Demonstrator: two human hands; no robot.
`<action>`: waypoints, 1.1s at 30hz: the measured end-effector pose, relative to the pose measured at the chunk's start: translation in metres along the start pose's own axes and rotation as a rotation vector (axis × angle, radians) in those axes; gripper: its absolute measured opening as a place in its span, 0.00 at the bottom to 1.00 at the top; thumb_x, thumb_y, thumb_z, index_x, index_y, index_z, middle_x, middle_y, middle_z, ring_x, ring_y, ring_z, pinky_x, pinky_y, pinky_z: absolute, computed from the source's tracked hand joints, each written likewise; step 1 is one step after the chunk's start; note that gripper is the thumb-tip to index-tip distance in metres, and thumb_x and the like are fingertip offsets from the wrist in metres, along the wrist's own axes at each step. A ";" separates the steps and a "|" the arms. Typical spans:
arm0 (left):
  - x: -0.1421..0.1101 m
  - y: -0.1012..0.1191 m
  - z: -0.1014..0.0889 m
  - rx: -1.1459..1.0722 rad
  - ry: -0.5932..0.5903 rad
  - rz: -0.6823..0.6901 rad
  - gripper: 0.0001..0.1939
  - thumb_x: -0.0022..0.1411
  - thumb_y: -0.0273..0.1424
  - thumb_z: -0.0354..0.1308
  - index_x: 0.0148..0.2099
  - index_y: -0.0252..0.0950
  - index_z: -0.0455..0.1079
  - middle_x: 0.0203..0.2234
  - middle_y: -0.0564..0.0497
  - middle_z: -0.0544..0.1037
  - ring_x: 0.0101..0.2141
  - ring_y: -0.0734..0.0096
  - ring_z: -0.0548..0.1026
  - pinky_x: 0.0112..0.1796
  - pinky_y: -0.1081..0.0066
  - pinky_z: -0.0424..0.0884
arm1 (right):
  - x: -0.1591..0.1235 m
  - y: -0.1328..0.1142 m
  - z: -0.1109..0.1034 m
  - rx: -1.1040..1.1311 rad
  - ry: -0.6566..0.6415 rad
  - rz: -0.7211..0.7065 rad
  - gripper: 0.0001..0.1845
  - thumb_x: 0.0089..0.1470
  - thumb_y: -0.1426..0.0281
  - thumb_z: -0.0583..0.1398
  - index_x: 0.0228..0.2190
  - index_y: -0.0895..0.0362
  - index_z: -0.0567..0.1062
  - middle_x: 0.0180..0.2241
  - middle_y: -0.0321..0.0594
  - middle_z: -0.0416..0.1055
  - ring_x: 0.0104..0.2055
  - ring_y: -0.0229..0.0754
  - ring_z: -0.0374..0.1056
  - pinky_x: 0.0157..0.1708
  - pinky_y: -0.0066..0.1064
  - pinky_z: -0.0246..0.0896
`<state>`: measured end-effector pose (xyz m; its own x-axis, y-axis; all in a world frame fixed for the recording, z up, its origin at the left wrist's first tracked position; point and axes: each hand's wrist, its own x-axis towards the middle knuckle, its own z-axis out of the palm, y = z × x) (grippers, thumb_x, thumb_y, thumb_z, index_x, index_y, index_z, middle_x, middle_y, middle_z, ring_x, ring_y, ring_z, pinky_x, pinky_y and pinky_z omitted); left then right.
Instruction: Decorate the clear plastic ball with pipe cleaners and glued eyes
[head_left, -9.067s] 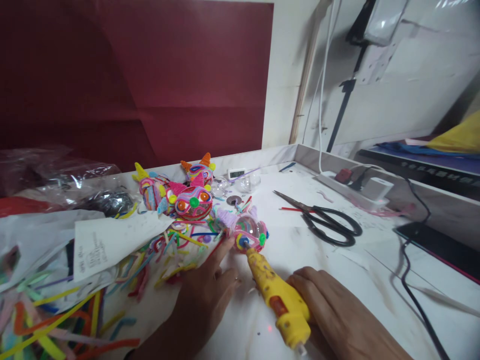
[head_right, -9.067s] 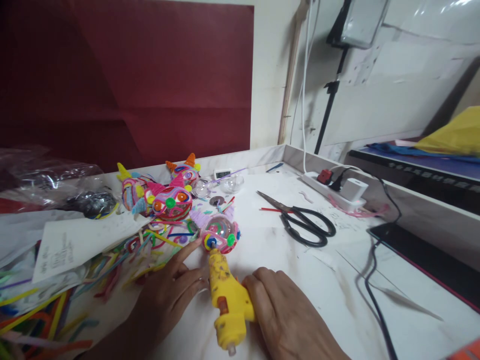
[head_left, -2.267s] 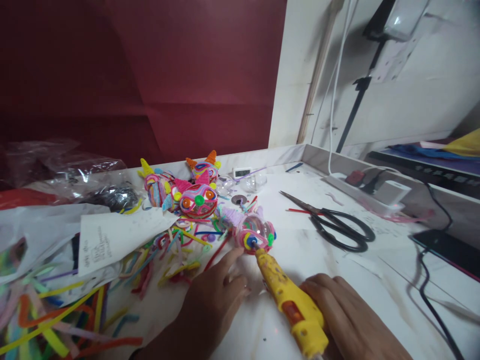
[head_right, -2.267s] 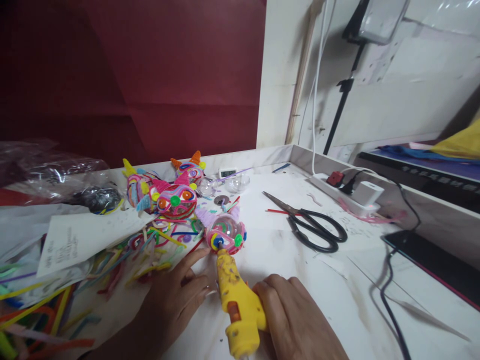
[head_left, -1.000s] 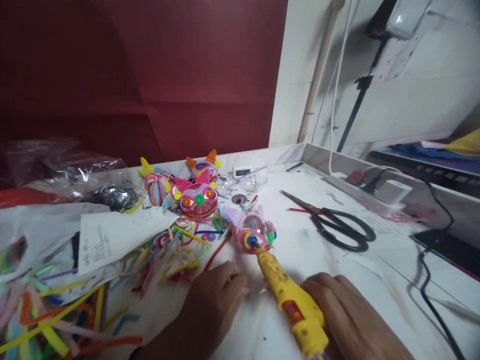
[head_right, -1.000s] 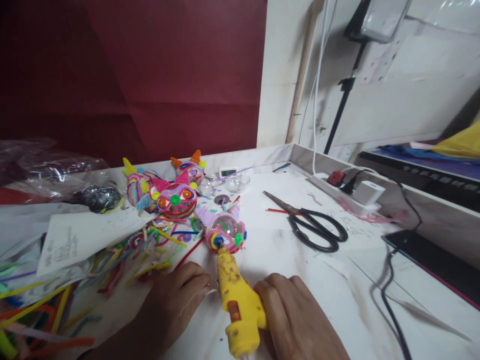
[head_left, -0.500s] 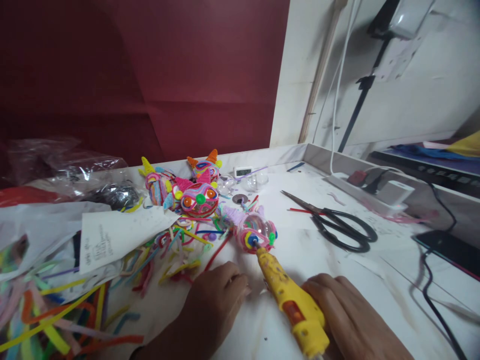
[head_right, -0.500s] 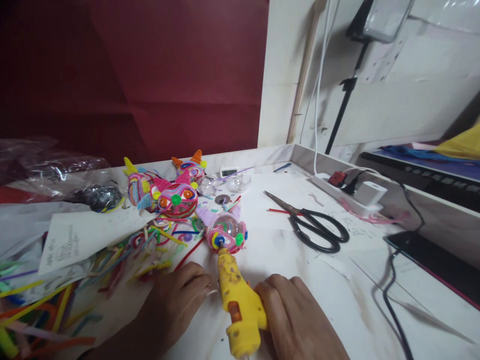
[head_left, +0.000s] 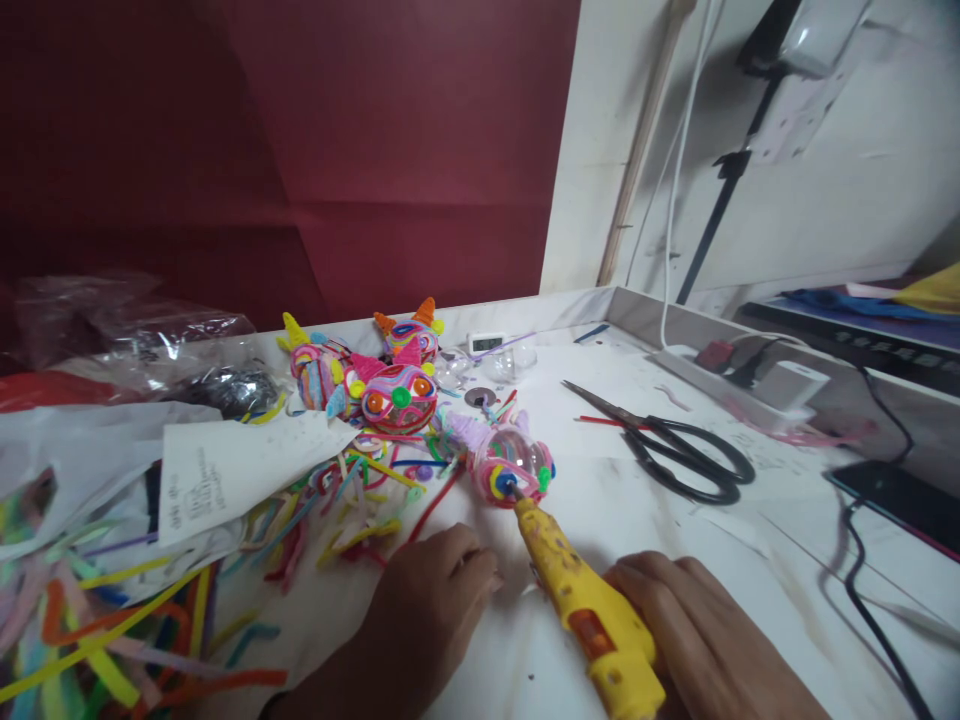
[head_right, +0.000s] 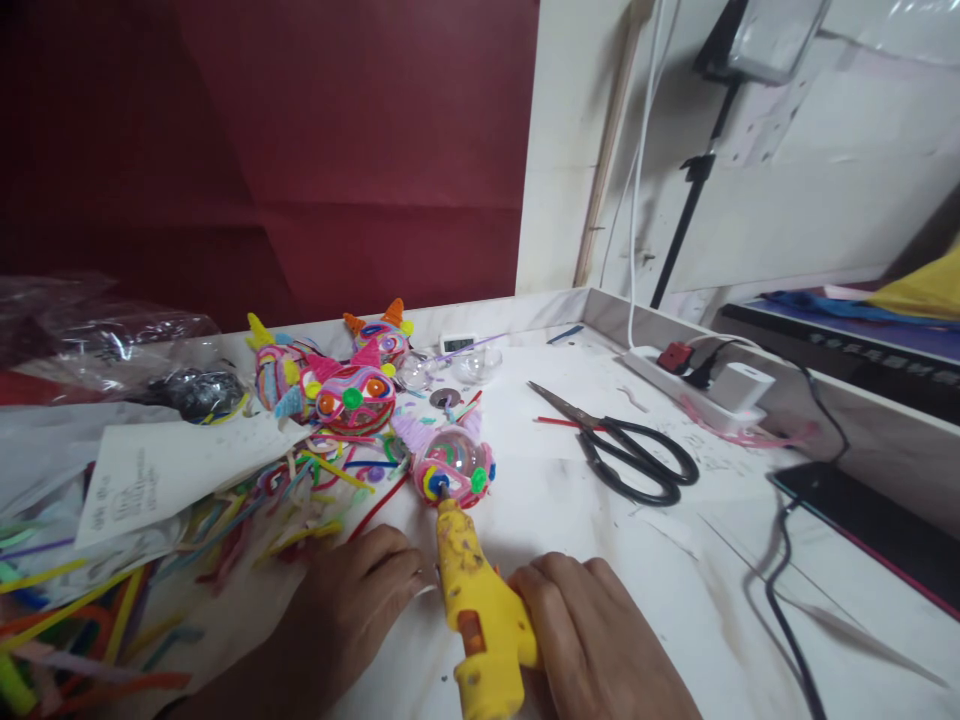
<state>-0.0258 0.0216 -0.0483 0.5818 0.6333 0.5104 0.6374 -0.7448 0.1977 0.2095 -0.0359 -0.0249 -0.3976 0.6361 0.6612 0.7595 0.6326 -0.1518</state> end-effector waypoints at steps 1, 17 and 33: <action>0.000 0.000 0.000 0.003 0.006 0.000 0.09 0.67 0.27 0.49 0.36 0.37 0.70 0.26 0.52 0.72 0.26 0.74 0.72 0.27 0.75 0.68 | -0.001 0.001 0.002 -0.005 0.022 -0.017 0.16 0.64 0.63 0.45 0.43 0.57 0.67 0.30 0.44 0.70 0.27 0.43 0.65 0.25 0.33 0.60; 0.007 0.007 -0.008 -0.045 0.129 0.062 0.12 0.64 0.20 0.45 0.36 0.34 0.70 0.27 0.49 0.76 0.26 0.72 0.75 0.28 0.75 0.72 | -0.005 0.008 0.005 -0.032 0.020 -0.065 0.15 0.63 0.68 0.46 0.46 0.57 0.67 0.34 0.46 0.72 0.30 0.43 0.67 0.28 0.32 0.63; 0.013 0.008 -0.012 -0.250 0.247 -0.027 0.12 0.59 0.18 0.53 0.40 0.36 0.74 0.31 0.50 0.78 0.32 0.75 0.77 0.35 0.79 0.73 | -0.017 0.010 0.002 -0.062 0.007 -0.095 0.16 0.64 0.61 0.49 0.43 0.58 0.70 0.33 0.44 0.73 0.29 0.42 0.69 0.27 0.31 0.63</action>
<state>-0.0195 0.0215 -0.0299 0.4067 0.6064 0.6833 0.4896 -0.7761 0.3974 0.2230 -0.0398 -0.0387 -0.4659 0.5710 0.6760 0.7491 0.6611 -0.0422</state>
